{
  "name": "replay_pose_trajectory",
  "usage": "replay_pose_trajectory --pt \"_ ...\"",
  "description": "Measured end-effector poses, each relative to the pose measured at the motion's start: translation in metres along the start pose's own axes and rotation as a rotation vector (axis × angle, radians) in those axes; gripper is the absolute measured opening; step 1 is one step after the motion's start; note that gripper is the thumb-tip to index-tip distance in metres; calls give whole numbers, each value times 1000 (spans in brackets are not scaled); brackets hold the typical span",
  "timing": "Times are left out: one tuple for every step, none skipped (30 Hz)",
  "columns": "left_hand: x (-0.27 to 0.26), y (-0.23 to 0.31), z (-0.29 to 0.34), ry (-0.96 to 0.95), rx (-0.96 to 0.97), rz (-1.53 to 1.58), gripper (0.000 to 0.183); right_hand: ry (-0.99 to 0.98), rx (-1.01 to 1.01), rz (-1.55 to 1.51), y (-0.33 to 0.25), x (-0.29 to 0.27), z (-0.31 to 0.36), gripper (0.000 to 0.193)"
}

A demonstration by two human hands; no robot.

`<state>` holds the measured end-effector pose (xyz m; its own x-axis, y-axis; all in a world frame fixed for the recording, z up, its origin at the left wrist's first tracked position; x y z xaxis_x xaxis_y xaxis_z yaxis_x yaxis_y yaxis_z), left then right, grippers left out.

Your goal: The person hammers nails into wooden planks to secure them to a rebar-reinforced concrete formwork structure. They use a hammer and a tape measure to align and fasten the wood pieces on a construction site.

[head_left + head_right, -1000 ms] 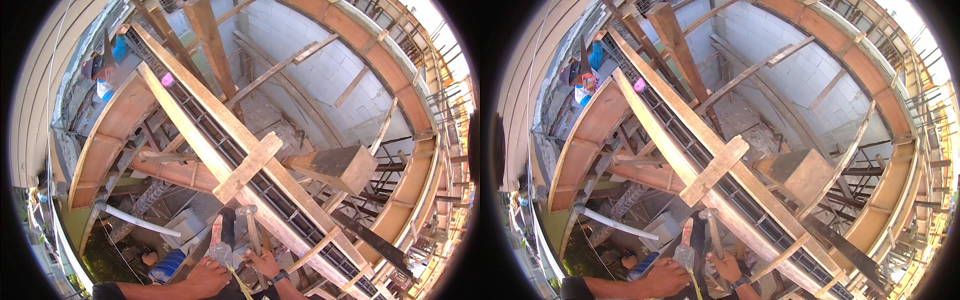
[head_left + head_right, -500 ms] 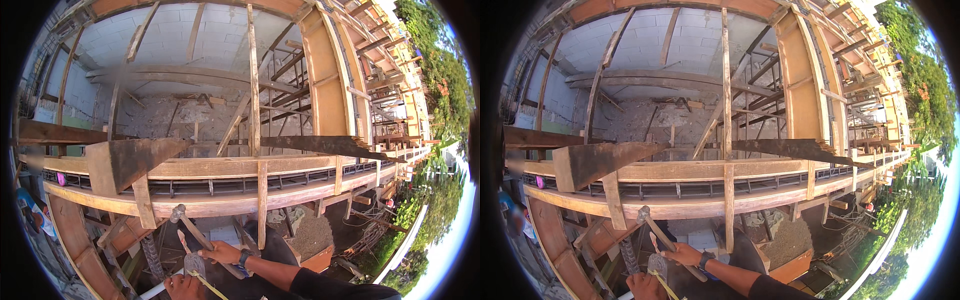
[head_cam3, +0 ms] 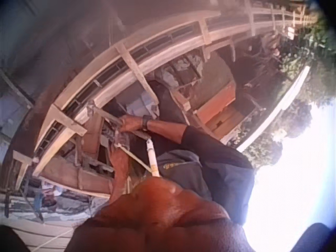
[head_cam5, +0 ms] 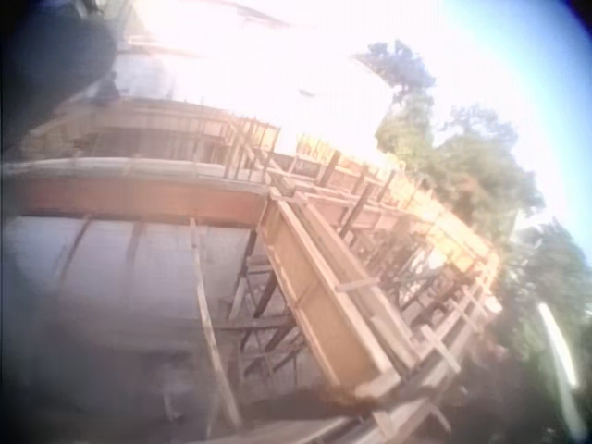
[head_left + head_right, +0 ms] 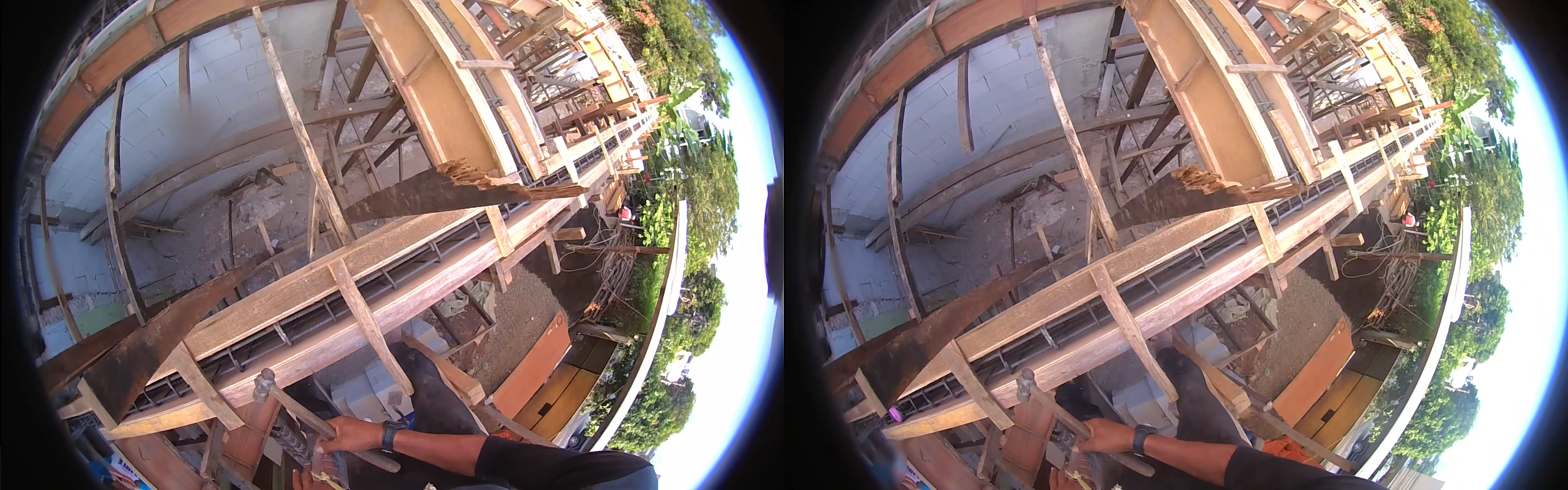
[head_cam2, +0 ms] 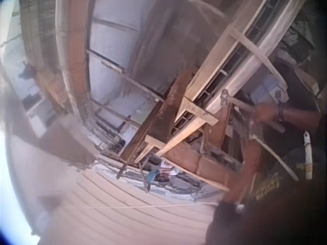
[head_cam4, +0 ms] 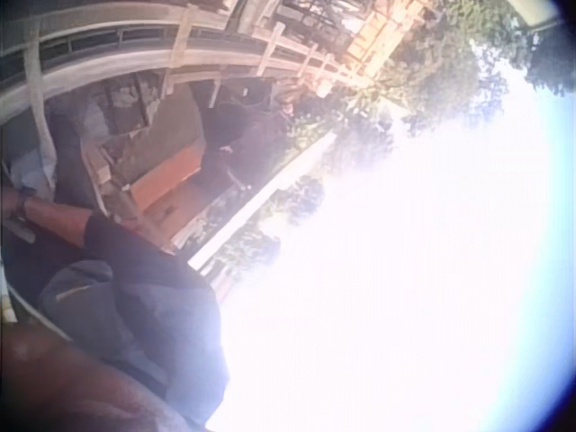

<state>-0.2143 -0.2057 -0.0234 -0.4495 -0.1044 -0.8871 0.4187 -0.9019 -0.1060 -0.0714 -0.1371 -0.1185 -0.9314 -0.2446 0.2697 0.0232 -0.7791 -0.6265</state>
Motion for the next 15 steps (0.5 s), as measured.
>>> replay_pose_trajectory --pt "0 -8 -8 -189 -137 390 35 20 0 -28 6 -5 4 42" --pt "-2 -17 -14 -357 -339 746 32 41 2 -58 10 -9 8 43" --pt "-6 -25 -18 -387 -437 818 31 60 4 -86 14 -13 12 44" --pt "-8 -28 -22 -362 -437 782 30 78 11 -90 18 -15 15 44" --pt "-8 -29 -27 -338 -436 750 29 94 17 -93 21 -17 18 44" --pt "-8 -31 -30 -326 -435 720 28 110 25 -95 24 -20 20 44" --pt "-7 -31 -31 -318 -438 693 27 91 42 -71 22 -21 22 43" --pt "-6 -31 -30 -307 -441 675 26 71 59 -46 19 -22 24 42" --pt "-5 -31 -32 -299 -448 659 25 50 77 -21 18 -24 26 41" --pt "-3 -31 -31 -297 -450 642 24 43 60 -22 18 -24 28 41" --pt "-3 -31 -33 -293 -453 629 23 35 43 -23 19 -23 30 42" --pt "-2 -29 -32 -292 -452 616 22 26 26 -21 20 -24 32 42" --pt "-1 -28 -31 -289 -456 601 22 36 17 -24 20 -25 33 42" --pt "0 -26 -29 -289 -454 584 21 44 9 -24 19 -26 35 42" --pt "0 -24 -28 -281 -456 575 20 52 1 -22 19 -27 38 42"
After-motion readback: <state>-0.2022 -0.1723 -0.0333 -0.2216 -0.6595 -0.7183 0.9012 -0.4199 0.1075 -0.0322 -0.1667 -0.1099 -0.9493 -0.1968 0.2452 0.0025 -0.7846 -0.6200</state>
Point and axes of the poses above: each hand's wrist, its own z-axis away from the middle knuckle, its own x-axis out of the palm, y = z × x, the point moved 7 cm from there along -z, towards the middle knuckle, and after that the axes turned 12 degrees about y, right-handed, at the moved point
